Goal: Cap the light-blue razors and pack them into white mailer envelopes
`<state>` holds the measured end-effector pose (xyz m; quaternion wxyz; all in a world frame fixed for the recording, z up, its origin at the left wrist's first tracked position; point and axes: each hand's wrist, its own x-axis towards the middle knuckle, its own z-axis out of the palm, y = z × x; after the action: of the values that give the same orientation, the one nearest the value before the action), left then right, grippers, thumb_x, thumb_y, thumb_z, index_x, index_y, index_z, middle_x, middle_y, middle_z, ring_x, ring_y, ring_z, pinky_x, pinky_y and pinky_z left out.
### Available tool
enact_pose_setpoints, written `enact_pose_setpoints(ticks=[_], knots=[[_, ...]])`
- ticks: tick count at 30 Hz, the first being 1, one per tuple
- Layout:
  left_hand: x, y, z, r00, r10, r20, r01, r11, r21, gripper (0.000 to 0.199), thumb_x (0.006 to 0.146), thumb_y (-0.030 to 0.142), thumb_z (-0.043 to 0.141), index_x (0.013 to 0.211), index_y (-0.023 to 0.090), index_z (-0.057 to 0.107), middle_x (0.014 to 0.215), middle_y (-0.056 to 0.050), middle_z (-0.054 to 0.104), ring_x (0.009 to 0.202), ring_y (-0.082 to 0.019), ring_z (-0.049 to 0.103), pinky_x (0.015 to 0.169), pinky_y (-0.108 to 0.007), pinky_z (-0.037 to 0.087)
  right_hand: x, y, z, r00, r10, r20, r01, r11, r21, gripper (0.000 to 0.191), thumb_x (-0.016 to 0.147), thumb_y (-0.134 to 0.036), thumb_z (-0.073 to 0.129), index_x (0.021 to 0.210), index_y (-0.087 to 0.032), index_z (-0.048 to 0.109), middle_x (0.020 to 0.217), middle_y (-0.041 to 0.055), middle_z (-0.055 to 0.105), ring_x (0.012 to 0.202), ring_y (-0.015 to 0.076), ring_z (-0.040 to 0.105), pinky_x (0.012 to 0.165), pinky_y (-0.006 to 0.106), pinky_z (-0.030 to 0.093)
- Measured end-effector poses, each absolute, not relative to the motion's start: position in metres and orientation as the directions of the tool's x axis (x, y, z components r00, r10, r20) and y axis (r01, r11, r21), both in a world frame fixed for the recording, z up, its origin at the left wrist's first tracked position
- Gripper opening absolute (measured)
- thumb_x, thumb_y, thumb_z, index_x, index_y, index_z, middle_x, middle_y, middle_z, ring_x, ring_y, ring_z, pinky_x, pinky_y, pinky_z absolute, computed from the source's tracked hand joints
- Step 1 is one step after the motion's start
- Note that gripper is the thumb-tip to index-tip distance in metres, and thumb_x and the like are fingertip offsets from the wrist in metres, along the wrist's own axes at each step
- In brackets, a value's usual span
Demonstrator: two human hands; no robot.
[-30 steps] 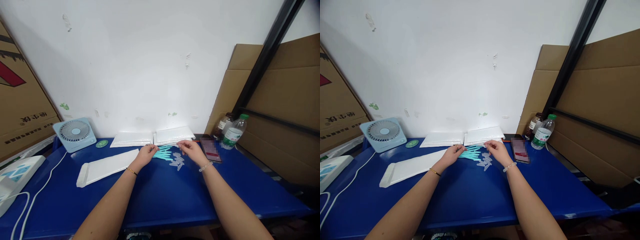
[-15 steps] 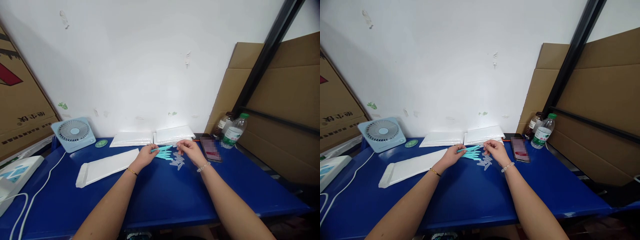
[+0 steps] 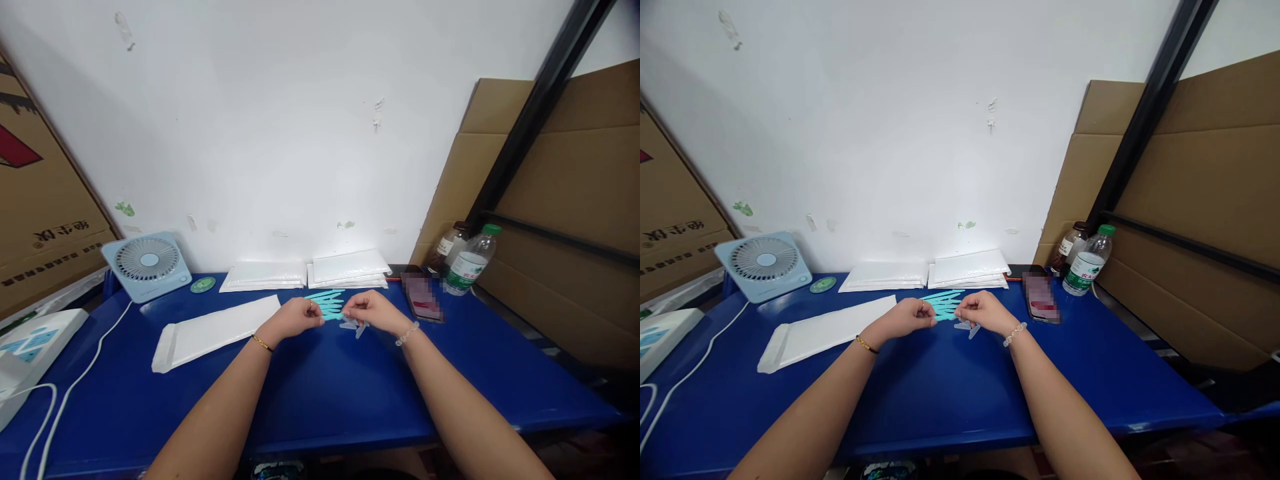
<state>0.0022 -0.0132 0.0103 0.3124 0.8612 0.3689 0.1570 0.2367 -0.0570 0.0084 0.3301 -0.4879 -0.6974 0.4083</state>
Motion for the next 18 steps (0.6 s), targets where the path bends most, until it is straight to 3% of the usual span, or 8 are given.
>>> enact_pose_setpoints(ticks=[4,7,10,13,18], knots=[[-0.001,-0.020,0.011,0.717,0.690,-0.102,0.605,-0.542,0.584,0.021,0.072,0.041,0.062,0.073,0.021,0.069,0.065,0.001,0.063,0.058,-0.014,0.053,0.050,-0.023,0.034,0.239,-0.058,0.007,-0.332,0.935,0.123,0.606,0.311,-0.732,0.026,0.075,-0.042,0.065,0.077,-0.017,0.070,0.067,0.0012,0.062,0.058,0.0117,0.054,0.052,0.023,0.040],[0.003,-0.018,0.007,0.668,0.744,0.026,0.640,-0.592,0.490,0.022,0.076,0.040,0.060,0.085,0.023,0.068,0.074,-0.001,0.064,0.066,-0.016,0.057,0.058,-0.024,0.038,0.239,-0.056,0.002,-0.335,0.928,0.166,0.742,0.368,-0.560,0.014,0.068,-0.030,0.072,0.076,-0.019,0.069,0.073,0.0007,0.060,0.064,0.0123,0.054,0.055,0.022,0.038],[0.008,-0.011,-0.001,0.608,0.761,0.226,0.679,-0.646,0.348,0.025,0.080,0.034,0.057,0.102,0.025,0.065,0.095,-0.004,0.063,0.087,-0.020,0.058,0.074,-0.029,0.041,0.239,-0.055,-0.002,-0.381,0.915,0.133,0.787,0.396,-0.474,0.007,0.068,-0.021,0.070,0.074,-0.019,0.068,0.079,0.0015,0.058,0.067,0.0120,0.053,0.057,0.021,0.037],[0.012,-0.004,-0.009,0.620,0.744,0.247,0.692,-0.668,0.274,0.022,0.081,0.031,0.058,0.102,0.026,0.065,0.103,-0.005,0.060,0.098,-0.023,0.054,0.084,-0.033,0.039,0.239,-0.055,-0.003,-0.394,0.912,0.118,0.807,0.404,-0.430,0.004,0.069,-0.018,0.067,0.073,-0.017,0.066,0.082,0.0024,0.056,0.068,0.0123,0.053,0.057,0.021,0.036],[0.014,0.000,-0.013,0.632,0.733,0.251,0.693,-0.680,0.241,0.017,0.086,0.031,0.053,0.088,0.021,0.067,0.095,-0.006,0.061,0.097,-0.022,0.053,0.085,-0.034,0.038,0.240,-0.054,-0.003,-0.383,0.914,0.133,0.844,0.405,-0.351,0.006,0.066,-0.011,0.063,0.067,-0.017,0.064,0.077,0.0015,0.055,0.065,0.0114,0.051,0.058,0.022,0.035]])
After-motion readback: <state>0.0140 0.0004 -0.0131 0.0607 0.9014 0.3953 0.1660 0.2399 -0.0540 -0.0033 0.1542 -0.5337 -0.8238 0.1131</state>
